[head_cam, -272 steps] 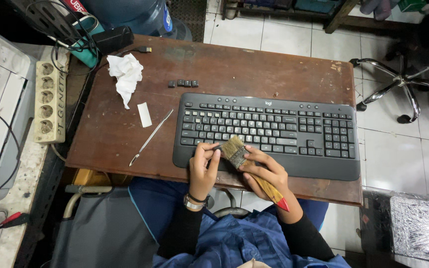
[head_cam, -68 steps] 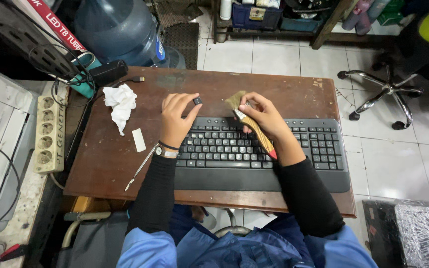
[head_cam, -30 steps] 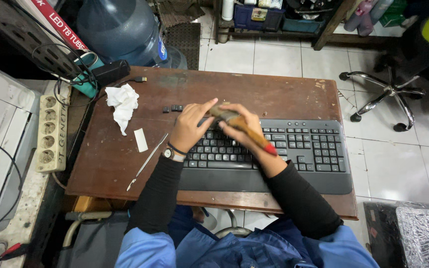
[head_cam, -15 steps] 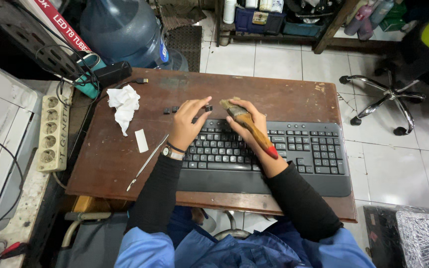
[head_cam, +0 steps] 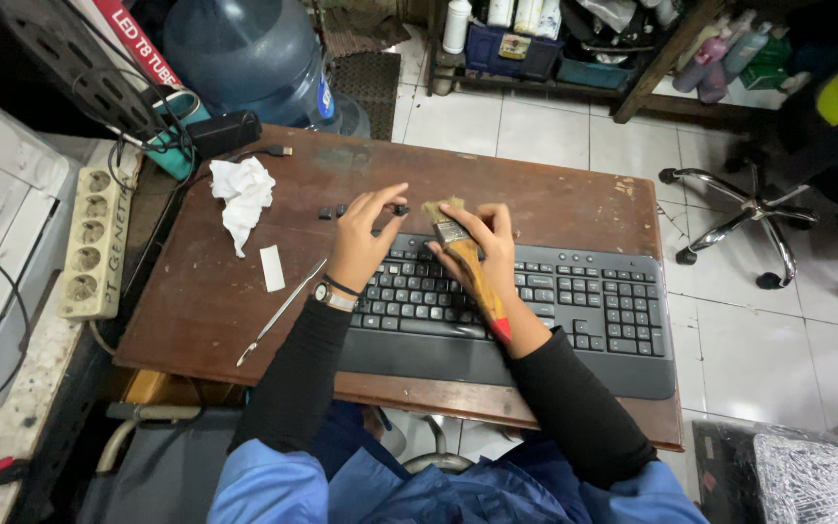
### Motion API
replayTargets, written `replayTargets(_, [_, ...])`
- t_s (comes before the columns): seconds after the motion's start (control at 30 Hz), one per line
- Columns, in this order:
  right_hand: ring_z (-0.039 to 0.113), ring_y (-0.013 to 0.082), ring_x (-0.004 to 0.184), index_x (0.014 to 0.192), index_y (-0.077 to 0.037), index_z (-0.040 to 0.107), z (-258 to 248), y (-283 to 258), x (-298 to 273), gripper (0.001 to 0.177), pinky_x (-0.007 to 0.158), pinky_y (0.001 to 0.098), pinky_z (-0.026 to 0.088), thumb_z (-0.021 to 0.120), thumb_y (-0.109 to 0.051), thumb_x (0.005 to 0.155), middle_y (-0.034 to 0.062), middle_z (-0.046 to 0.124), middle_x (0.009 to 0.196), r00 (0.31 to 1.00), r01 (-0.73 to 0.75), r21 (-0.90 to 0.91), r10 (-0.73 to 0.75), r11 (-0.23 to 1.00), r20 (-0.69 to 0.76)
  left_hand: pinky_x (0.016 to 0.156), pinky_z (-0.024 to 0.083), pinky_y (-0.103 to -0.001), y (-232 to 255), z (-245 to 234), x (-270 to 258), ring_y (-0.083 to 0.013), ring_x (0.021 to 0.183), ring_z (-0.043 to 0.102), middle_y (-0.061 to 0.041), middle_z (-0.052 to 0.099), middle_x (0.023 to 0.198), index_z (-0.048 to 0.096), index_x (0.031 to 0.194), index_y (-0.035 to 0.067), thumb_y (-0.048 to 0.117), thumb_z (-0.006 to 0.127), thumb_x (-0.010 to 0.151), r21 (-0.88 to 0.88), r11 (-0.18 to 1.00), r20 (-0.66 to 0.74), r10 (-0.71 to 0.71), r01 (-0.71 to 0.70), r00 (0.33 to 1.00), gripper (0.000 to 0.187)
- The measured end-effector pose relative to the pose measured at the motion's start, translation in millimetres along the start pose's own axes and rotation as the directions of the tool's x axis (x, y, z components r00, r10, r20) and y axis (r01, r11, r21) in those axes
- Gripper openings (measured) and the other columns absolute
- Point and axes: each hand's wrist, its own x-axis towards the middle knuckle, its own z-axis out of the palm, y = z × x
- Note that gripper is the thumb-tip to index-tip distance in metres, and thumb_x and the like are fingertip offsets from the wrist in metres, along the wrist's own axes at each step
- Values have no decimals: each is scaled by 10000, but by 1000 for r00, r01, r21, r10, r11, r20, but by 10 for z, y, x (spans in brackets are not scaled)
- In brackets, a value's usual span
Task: The person cleans a black computer keyboard using a paintbrush to sweep dust from the keys and between them. They also use a metal tool to remove individual keycaps, clean the exposed areas, and then place the keycaps back onto the keyboard.
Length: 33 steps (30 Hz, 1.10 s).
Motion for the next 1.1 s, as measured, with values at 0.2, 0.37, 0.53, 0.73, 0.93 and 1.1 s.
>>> replayTargets(0.2, [680, 256, 861, 1241, -114, 722, 5, -149, 51, 373, 828, 380, 561, 802, -95, 878, 107, 624, 1051, 996, 60, 104, -53, 993, -66, 880, 569, -447, 78, -16, 3, -313, 974, 713, -98, 744, 1047, 632, 1369, 115, -44, 728, 844, 7, 1000, 40, 4, -4, 999, 557])
replayTargets(0.37, [665, 329, 920, 1217, -104, 728, -13, -108, 33, 285, 833, 442, 524, 704, -209, 954, 137, 697, 1071, 997, 51, 71, -46, 996, -69, 902, 566, -406, -35, 13, -7, -267, 987, 705, -41, 748, 1055, 639, 1369, 149, -17, 743, 840, 43, 998, 58, 33, -36, 998, 564])
replayTargets(0.53, [608, 234, 743, 1196, -157, 742, 32, 78, 2, 278, 732, 378, 496, 739, -263, 939, 84, 718, 1079, 993, -34, 79, 43, 996, -113, 875, 575, -381, -30, 6, -10, -230, 953, 704, -8, 747, 1044, 636, 1357, 164, 23, 767, 827, 63, 994, 66, 80, -84, 995, 563])
replayTargets(0.73, [673, 186, 564, 1240, -9, 680, 171, 119, -18, 331, 525, 311, 559, 704, -186, 962, 164, 656, 1088, 975, -119, 527, 200, 842, -100, 754, 612, -290, -54, 44, -65, -189, 874, 741, -2, 731, 1009, 640, 1338, 204, 141, 806, 855, 8, 1000, 101, -26, 25, 995, 514])
replayTargets(0.93, [740, 298, 695, 1254, 84, 615, 114, -12, 18, 464, 478, 275, 530, 655, -275, 962, 258, 588, 1227, 998, -3, 616, 43, 788, -50, 804, 624, -309, 21, -6, -43, -238, 921, 734, -48, 685, 1013, 605, 1380, 153, -11, 762, 847, -42, 997, 156, -58, 65, 986, 580])
replayTargets(1.1, [727, 331, 1013, 880, -116, 791, 53, -22, 54, 347, 874, 400, 520, 551, -351, 963, 132, 750, 1073, 963, -57, 425, -62, 903, 262, 856, 623, -327, 19, 5, -55, -262, 960, 714, -54, 666, 1018, 564, 1411, 143, -130, 715, 799, -24, 999, 163, -32, 36, 986, 686])
